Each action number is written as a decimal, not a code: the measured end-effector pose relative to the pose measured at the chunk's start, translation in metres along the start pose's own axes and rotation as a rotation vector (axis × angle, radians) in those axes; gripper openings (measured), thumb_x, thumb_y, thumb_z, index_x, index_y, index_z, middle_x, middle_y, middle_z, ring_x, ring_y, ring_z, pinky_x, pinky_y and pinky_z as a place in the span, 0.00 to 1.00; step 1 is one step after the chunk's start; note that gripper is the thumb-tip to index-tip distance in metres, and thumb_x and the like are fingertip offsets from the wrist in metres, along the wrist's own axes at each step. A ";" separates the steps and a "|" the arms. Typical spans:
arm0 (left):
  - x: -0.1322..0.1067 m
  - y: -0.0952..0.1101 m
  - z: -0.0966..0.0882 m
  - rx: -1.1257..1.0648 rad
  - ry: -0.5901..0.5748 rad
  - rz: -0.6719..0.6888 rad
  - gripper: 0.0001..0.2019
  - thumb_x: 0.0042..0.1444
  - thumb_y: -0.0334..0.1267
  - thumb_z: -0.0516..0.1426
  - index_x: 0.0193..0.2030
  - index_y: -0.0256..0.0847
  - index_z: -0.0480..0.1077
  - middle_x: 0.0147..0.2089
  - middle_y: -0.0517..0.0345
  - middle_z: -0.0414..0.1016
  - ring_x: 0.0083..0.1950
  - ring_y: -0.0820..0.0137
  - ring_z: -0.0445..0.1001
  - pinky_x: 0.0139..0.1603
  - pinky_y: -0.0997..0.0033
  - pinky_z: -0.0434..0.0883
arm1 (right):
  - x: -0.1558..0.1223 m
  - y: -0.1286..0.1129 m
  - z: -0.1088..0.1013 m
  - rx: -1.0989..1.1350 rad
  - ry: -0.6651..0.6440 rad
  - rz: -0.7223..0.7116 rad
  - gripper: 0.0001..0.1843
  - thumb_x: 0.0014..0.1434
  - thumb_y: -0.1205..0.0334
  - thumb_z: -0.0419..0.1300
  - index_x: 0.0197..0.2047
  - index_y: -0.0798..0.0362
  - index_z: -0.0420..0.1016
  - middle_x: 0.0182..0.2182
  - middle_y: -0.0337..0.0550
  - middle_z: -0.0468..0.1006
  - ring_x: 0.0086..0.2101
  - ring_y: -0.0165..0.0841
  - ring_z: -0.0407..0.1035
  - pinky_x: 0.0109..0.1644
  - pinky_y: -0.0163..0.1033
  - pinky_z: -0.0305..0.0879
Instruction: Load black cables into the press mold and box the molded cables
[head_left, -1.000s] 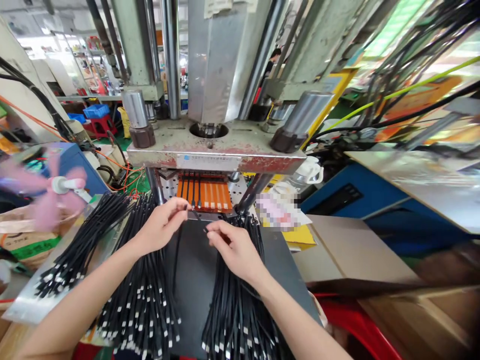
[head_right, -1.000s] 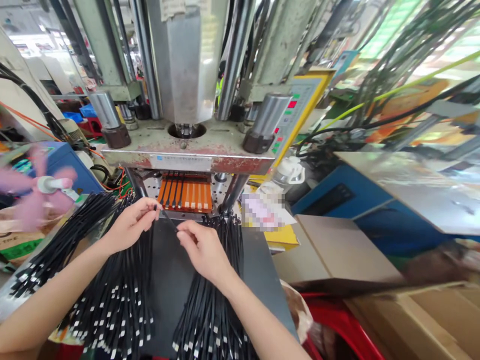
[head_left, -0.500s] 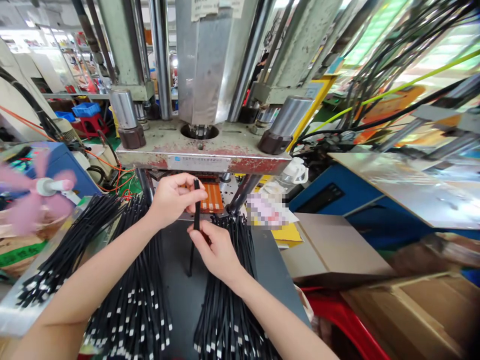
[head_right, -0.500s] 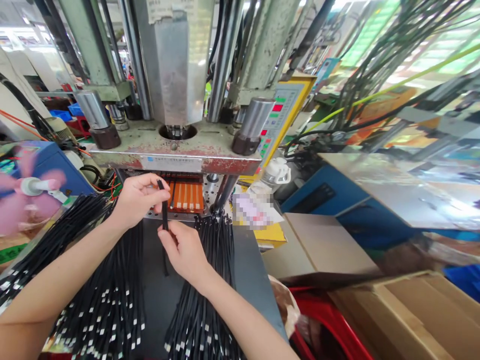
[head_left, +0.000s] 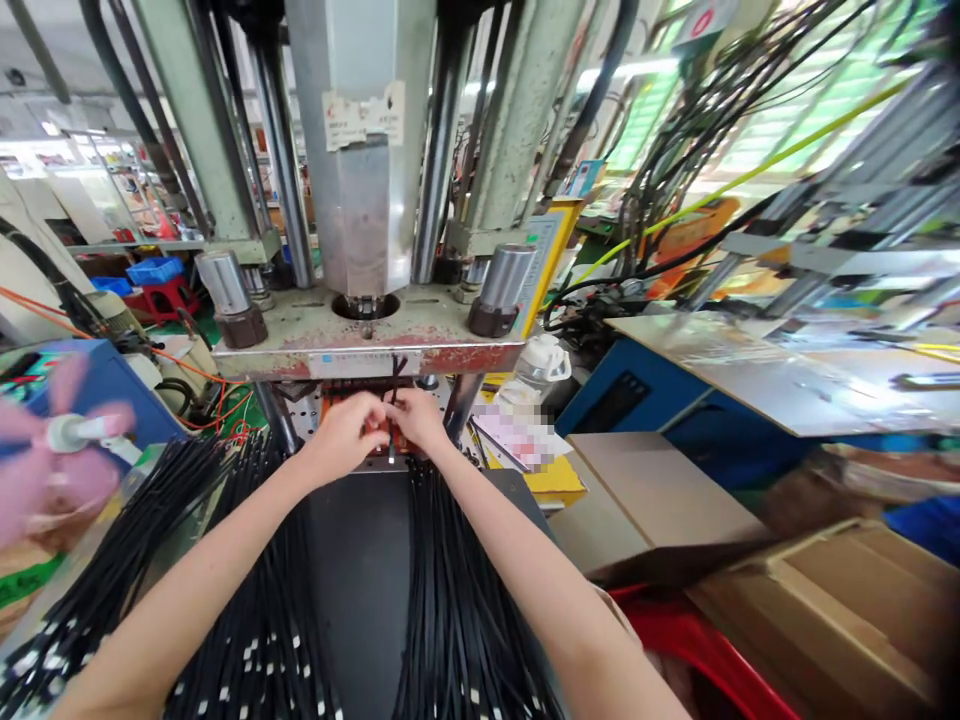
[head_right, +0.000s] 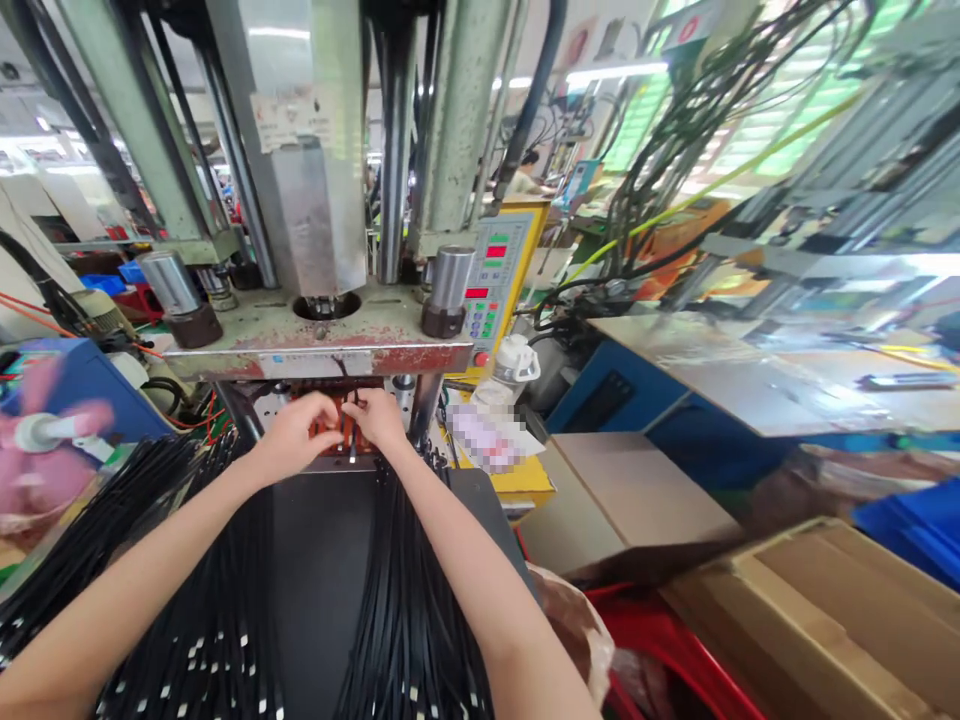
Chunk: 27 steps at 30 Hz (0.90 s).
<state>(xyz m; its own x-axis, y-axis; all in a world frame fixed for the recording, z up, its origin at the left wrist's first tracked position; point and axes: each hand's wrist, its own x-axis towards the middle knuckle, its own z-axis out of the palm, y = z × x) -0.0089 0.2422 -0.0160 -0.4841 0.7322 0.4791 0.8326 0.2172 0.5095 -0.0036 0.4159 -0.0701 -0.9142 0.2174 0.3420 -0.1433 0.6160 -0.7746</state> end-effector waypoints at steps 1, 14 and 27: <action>-0.008 -0.011 0.005 0.118 -0.140 0.028 0.07 0.55 0.32 0.59 0.42 0.39 0.70 0.43 0.53 0.76 0.45 0.66 0.76 0.50 0.62 0.73 | 0.003 0.001 0.001 0.007 -0.012 0.008 0.09 0.55 0.62 0.59 0.25 0.54 0.74 0.17 0.31 0.68 0.22 0.26 0.61 0.30 0.30 0.55; -0.018 -0.028 0.024 0.470 -0.317 0.093 0.08 0.62 0.34 0.52 0.46 0.37 0.68 0.49 0.48 0.76 0.54 0.62 0.73 0.59 0.57 0.68 | 0.017 -0.016 -0.003 -0.242 -0.181 0.040 0.16 0.62 0.61 0.56 0.24 0.53 0.75 0.24 0.39 0.78 0.28 0.30 0.70 0.34 0.31 0.58; -0.017 -0.027 0.010 0.443 -0.521 0.107 0.26 0.61 0.47 0.53 0.63 0.40 0.60 0.66 0.46 0.62 0.66 0.59 0.62 0.69 0.50 0.53 | 0.015 -0.008 -0.005 -0.285 -0.119 0.017 0.15 0.61 0.70 0.54 0.45 0.49 0.80 0.44 0.41 0.81 0.47 0.34 0.74 0.54 0.35 0.63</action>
<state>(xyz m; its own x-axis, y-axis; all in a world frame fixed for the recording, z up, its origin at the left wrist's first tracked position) -0.0205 0.2307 -0.0446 -0.2935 0.9547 0.0485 0.9536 0.2888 0.0853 -0.0139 0.4177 -0.0564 -0.9560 0.1499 0.2523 -0.0307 0.8039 -0.5939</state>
